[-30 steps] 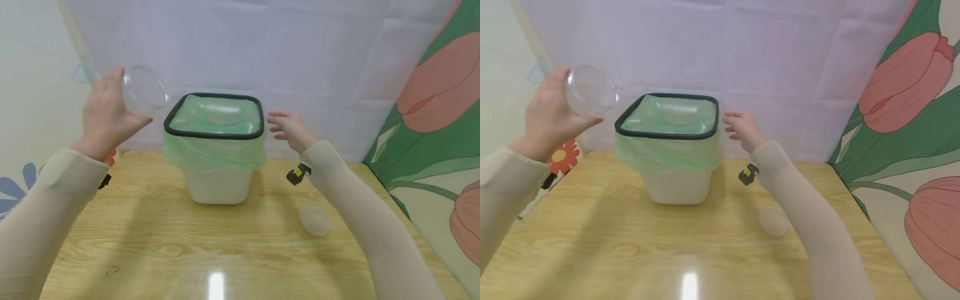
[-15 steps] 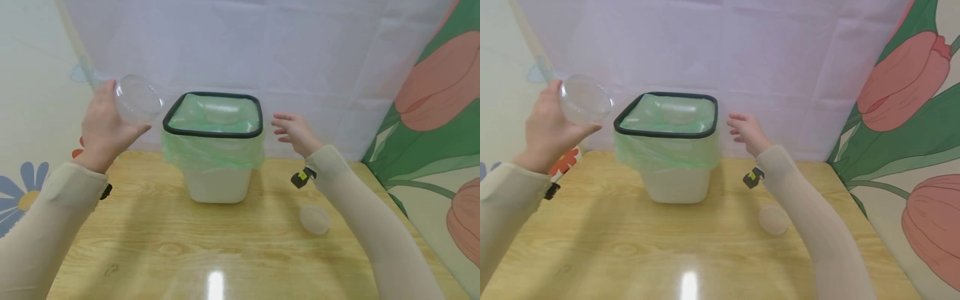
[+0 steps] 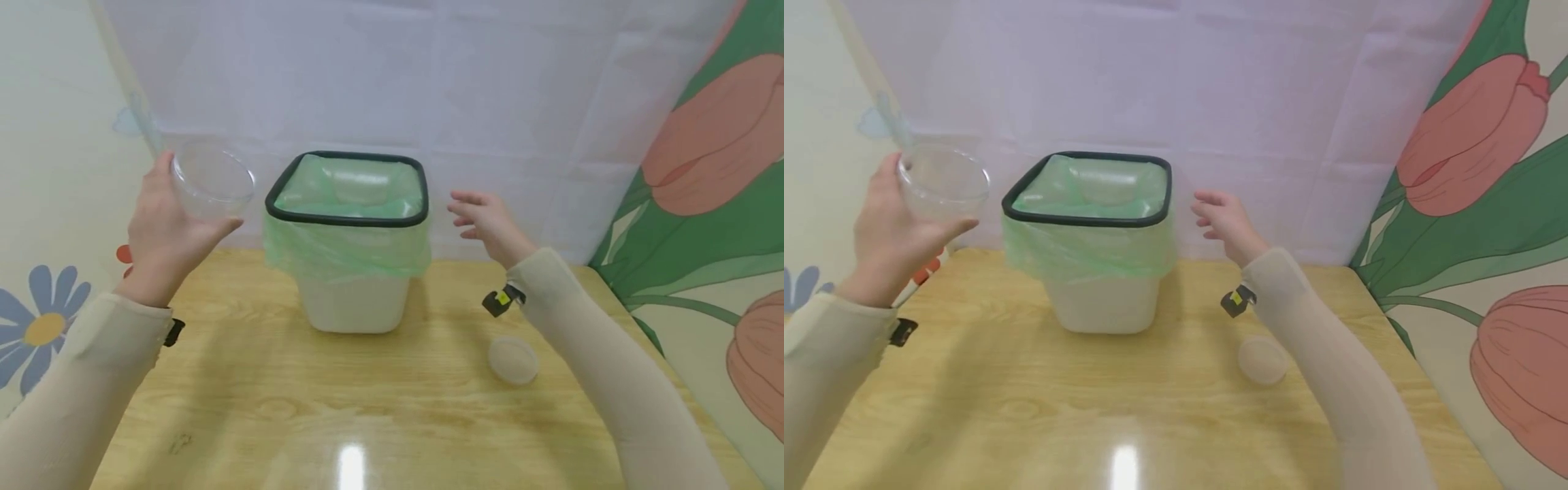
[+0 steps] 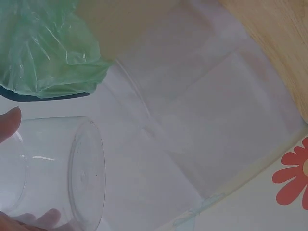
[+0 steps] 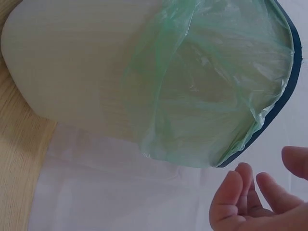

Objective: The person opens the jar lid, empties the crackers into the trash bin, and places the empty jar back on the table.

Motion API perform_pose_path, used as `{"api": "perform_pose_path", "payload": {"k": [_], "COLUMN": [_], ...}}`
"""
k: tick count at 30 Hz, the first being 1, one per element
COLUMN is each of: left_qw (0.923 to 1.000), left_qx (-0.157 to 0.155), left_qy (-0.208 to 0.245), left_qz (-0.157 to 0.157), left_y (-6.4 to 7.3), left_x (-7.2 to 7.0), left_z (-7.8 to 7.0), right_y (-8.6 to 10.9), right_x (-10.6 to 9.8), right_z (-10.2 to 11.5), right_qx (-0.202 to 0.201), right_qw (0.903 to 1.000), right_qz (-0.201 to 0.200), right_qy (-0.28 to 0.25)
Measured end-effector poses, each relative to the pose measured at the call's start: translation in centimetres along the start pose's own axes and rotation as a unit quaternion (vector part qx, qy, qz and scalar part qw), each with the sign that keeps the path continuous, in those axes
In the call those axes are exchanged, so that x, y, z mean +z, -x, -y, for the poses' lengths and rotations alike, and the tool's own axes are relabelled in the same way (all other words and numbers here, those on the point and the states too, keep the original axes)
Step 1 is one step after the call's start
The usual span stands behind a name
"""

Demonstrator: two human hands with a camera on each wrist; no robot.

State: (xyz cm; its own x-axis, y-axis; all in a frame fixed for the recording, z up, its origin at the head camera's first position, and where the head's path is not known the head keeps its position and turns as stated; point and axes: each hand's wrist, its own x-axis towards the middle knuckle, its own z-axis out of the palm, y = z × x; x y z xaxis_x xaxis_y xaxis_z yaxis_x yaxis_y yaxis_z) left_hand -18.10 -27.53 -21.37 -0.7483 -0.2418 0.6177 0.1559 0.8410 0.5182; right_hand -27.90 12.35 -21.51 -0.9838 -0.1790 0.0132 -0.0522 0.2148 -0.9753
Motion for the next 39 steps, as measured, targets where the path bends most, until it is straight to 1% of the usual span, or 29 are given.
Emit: {"api": "perform_pose_path", "payload": {"k": [3,7,13,17,20,26,33,39], "left_qw": [0.9993,0.9959,0.9920,0.9895,0.9891,0.9894,0.9860,0.9822], "left_qx": [-0.027,-0.067,-0.082,-0.096,-0.097,-0.094,-0.094,-0.106], "left_qy": [0.027,0.058,0.088,0.099,0.100,0.099,0.122,0.137], "left_qz": [0.006,0.022,0.037,0.043,0.046,0.050,0.064,0.074], "left_y": [0.3,1.0,2.8,3.6,3.7,4.0,4.7,5.6], "left_x": [-0.1,-0.2,0.0,0.0,0.0,-0.1,0.0,0.0], "left_z": [0.1,0.4,1.4,2.1,2.3,2.3,2.2,2.8], "right_y": [0.2,0.5,1.0,1.5,1.7,1.8,2.2,2.9], "right_x": [-0.3,-0.6,-1.0,-1.0,-1.2,-1.4,-1.6,-1.8], "right_z": [-0.2,-0.6,-1.1,-1.2,-1.3,-1.6,-1.9,-2.1], "right_qx": [-0.008,-0.018,-0.022,-0.022,-0.027,-0.033,-0.043,-0.044], "right_qw": [0.9999,0.9996,0.9990,0.9989,0.9988,0.9983,0.9969,0.9963], "right_qz": [-0.003,-0.005,0.004,0.009,0.008,0.010,0.011,0.011], "right_qy": [0.007,0.022,0.039,0.041,0.041,0.047,0.065,0.073]}}
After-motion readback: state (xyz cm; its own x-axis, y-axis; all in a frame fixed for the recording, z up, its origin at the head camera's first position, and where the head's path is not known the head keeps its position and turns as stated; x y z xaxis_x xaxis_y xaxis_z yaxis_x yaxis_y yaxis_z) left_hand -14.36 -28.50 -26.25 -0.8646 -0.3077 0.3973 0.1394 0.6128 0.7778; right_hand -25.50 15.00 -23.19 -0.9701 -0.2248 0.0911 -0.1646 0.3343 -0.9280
